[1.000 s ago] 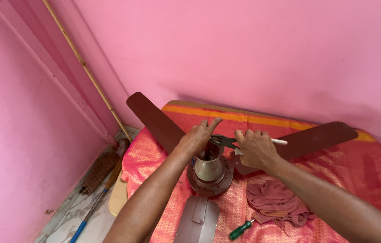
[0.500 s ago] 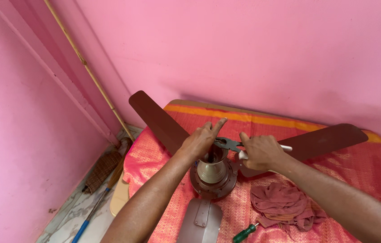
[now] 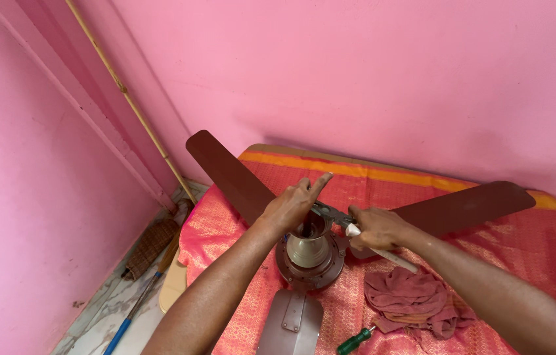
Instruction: The person uses pliers to strip and twist wires inside the ceiling fan motor housing. They then lift the fan and place it on the floor before returning to the table to pick up the pliers and a screwdriver, placing them on a nearby cabinet.
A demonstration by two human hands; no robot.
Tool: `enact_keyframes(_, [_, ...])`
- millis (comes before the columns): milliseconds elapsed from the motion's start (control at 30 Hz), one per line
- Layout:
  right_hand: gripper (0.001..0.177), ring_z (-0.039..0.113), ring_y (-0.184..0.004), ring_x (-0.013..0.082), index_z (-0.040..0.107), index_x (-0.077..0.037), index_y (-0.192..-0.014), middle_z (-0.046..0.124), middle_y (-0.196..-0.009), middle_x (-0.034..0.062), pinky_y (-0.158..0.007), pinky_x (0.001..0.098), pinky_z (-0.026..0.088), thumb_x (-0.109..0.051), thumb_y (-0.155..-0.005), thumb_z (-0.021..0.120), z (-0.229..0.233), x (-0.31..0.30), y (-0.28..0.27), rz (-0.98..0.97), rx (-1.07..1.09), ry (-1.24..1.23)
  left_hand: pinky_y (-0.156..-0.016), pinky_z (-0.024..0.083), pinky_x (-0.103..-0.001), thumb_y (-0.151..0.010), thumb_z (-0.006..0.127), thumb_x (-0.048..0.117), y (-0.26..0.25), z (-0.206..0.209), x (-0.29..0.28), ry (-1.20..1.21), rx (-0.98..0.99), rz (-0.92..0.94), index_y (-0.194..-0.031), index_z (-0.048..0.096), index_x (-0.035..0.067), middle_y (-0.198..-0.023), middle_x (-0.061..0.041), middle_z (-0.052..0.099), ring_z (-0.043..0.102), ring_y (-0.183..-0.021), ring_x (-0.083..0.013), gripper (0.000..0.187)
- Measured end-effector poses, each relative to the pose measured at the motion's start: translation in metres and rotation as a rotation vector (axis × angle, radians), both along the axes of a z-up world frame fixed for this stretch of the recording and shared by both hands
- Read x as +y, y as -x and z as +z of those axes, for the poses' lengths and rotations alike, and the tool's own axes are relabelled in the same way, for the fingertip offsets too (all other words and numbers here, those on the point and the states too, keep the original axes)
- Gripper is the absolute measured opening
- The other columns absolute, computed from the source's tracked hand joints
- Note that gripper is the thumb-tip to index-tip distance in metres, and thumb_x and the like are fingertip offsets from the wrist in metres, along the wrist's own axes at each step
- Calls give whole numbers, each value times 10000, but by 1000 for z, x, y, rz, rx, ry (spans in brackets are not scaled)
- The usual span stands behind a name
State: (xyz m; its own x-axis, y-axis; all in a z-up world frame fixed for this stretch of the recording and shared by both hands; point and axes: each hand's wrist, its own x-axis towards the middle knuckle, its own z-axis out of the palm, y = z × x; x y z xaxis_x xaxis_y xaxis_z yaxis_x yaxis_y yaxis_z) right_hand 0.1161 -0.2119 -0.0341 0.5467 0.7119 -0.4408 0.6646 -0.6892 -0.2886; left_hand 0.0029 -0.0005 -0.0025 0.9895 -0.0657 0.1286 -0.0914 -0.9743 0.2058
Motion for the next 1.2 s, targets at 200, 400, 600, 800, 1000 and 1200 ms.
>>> enact_keyframes(200, [1142, 649, -970, 299, 285, 6, -1502, 611, -1084, 198, -853, 465, 558, -273, -514, 786, -16, -2, -3, -43, 175, -161, -742, 603, -537, -807, 668, -69, -6, -6, -2, -45, -36, -22, -1614, 206, 174, -1105, -274, 608, 713, -908, -446, 961])
enact_keyframes(400, [889, 692, -821, 295, 515, -37, -1360, 707, -931, 209, -763, 441, 573, -231, -510, 688, -33, -8, 3, -185, 485, -243, -750, 591, -544, -693, 732, -100, -4, -5, -4, -51, -15, -30, -1606, 180, 165, -1094, -272, 606, 704, -916, -452, 1100])
enact_keyframes(600, [813, 681, -771, 157, 459, -150, -1355, 669, -907, 3, -718, 377, 587, -122, -602, 763, -90, -8, -4, -311, 688, -437, -760, 605, -524, -607, 797, -112, -2, -5, -3, -31, 2, 5, -1608, 155, 158, -1121, -262, 611, 707, -919, -446, 1220])
enact_keyframes(800, [416, 503, -519, 87, 466, -71, -1126, 500, -683, -49, -420, 254, 428, -137, -828, 748, -122, -17, -15, -195, 1761, -518, -779, 578, -549, -602, 809, -90, 2, -4, -2, 2, 27, 11, -1581, 171, 160, -1139, -254, 602, 684, -943, -465, 1195])
enact_keyframes(1000, [827, 508, -963, 85, 334, -64, -1477, 492, -1075, -145, -701, 444, 481, -426, -866, 756, -119, -10, 1, -88, 353, -576, -793, 568, -555, -830, 656, -63, 0, -5, -4, 82, -13, 91, -1599, 203, 207, -1191, -232, 594, 685, -971, -451, 933])
enact_keyframes(1200, [700, 595, -1184, 396, 489, -154, -1416, 575, -1271, 187, -1000, 640, 444, -366, -799, 741, -87, -47, -12, -256, 722, -653, -865, 551, -533, -778, 666, -111, 0, -10, -7, 148, -26, 102, -1622, 184, 277, -1250, -214, 559, 655, -1054, -435, 1047])
